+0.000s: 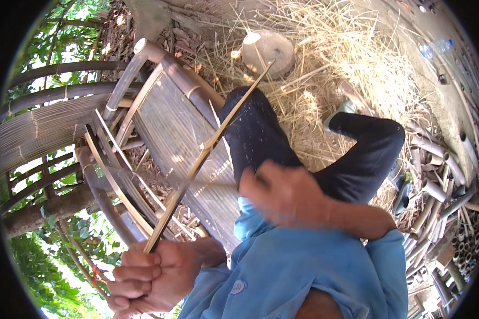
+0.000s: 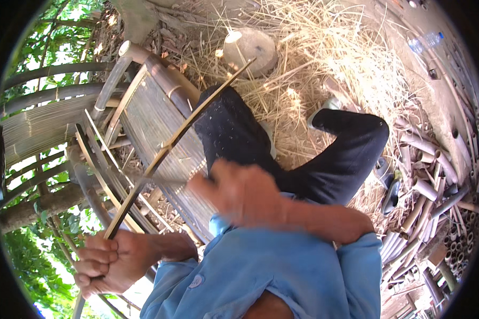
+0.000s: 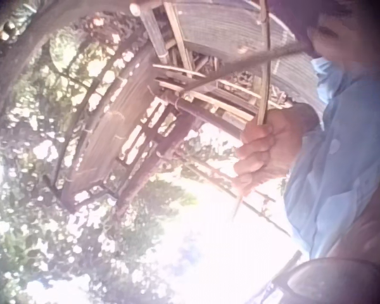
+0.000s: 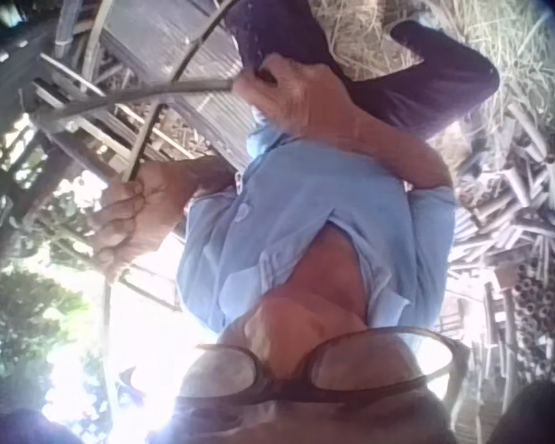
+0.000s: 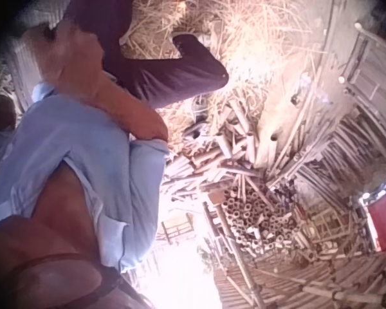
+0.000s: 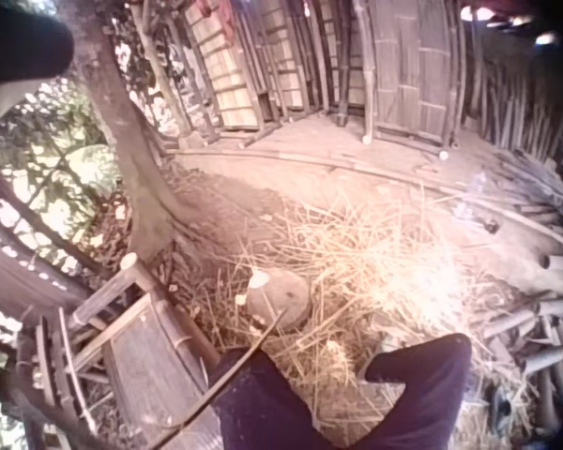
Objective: The person uses a knife to shave and smooth a thin bamboo strip by drawing the blade across it while supporting it on a wooden block.
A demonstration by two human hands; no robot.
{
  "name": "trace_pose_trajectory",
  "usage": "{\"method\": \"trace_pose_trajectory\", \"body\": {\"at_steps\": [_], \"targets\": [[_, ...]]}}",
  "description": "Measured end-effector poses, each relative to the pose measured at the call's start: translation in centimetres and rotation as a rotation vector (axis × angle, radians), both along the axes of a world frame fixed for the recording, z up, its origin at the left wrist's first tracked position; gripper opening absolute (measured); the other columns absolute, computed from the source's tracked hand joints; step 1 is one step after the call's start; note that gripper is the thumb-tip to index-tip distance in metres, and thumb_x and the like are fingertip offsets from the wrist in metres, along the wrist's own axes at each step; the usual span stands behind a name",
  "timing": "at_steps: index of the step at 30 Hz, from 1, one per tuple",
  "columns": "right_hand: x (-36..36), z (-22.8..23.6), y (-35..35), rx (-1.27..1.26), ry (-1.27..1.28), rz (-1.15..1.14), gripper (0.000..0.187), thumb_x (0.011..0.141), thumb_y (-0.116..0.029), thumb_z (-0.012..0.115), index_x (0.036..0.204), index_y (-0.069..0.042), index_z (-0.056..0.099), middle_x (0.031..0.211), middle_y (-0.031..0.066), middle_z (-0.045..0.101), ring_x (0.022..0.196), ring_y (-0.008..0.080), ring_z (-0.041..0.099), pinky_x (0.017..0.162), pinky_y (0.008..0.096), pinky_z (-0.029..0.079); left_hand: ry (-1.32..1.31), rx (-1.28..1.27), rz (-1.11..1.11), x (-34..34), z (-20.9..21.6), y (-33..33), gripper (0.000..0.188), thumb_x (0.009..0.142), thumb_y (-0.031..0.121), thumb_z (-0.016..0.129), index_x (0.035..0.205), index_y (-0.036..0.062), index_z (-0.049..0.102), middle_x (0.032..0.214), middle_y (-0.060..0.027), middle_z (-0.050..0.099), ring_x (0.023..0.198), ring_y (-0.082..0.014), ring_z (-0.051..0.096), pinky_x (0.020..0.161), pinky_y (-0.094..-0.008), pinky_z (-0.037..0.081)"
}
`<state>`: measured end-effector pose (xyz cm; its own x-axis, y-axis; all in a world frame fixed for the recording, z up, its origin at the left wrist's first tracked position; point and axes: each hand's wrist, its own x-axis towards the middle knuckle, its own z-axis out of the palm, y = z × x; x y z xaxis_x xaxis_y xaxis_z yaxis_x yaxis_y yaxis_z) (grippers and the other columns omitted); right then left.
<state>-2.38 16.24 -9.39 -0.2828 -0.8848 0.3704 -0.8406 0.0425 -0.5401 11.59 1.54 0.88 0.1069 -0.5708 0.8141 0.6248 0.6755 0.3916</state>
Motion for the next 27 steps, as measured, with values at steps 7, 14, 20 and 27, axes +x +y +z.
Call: {"method": "trace_pose_trajectory", "body": {"at_steps": [7, 14, 20, 27], "targets": [[-2.1, -4.0, -1.8, 0.060, -0.014, -0.118, 0.018, 0.091, -0.017, 0.059, 0.106, -0.008, 0.060, 0.078, 0.0097, 0.056, 0.059, 0.0236, 0.065, 0.043, 0.0359, 0.053, 0.044, 0.013, -0.014, 0.7, -0.1, -0.9, 0.036, 0.107, 0.037, 0.046, 0.088, 0.0069, 0.050, 0.062, 0.0024, 0.031, 0.048, -0.0098, 0.027, 0.040, -0.0242, 0.023], [-7.9, -13.7, -2.9, 0.115, -0.006, -0.267, 0.016, 0.095, -0.020, 0.060, 0.108, -0.010, 0.056, 0.072, 0.0154, 0.058, 0.057, 0.0297, 0.066, 0.045, 0.0412, 0.052, 0.033, -0.008, -0.069, 2.0, 0.0, -2.5, 0.036, 0.106, 0.034, 0.041, 0.083, 0.0062, 0.046, 0.062, 0.0013, 0.028, 0.050, -0.0112, 0.028, 0.043, -0.0264, 0.024], [-17.0, -27.2, -2.3, 0.325, -0.196, -0.362, 0.019, 0.097, -0.021, 0.060, 0.113, -0.012, 0.053, 0.076, 0.0212, 0.062, 0.070, 0.0418, 0.065, 0.060, 0.0506, 0.051, 0.138, 0.084, 0.188, -0.9, 0.1, -2.5, 0.036, 0.109, 0.026, 0.038, 0.076, 0.0125, 0.043, 0.057, 0.0061, 0.024, 0.043, -0.0065, 0.030, 0.034, -0.0231, 0.025], [-23.1, -35.8, -0.3, 0.428, -0.155, -0.572, 0.029, 0.096, -0.021, 0.058, 0.123, -0.012, 0.053, 0.084, 0.0237, 0.067, 0.082, 0.0451, 0.065, 0.073, 0.0553, 0.051, 0.150, 0.095, 0.038, -1.8, -0.3, -3.4, 0.036, 0.109, 0.023, 0.036, 0.076, 0.0113, 0.042, 0.057, 0.0062, 0.026, 0.043, -0.0077, 0.028, 0.040, -0.0234, 0.028]]}}
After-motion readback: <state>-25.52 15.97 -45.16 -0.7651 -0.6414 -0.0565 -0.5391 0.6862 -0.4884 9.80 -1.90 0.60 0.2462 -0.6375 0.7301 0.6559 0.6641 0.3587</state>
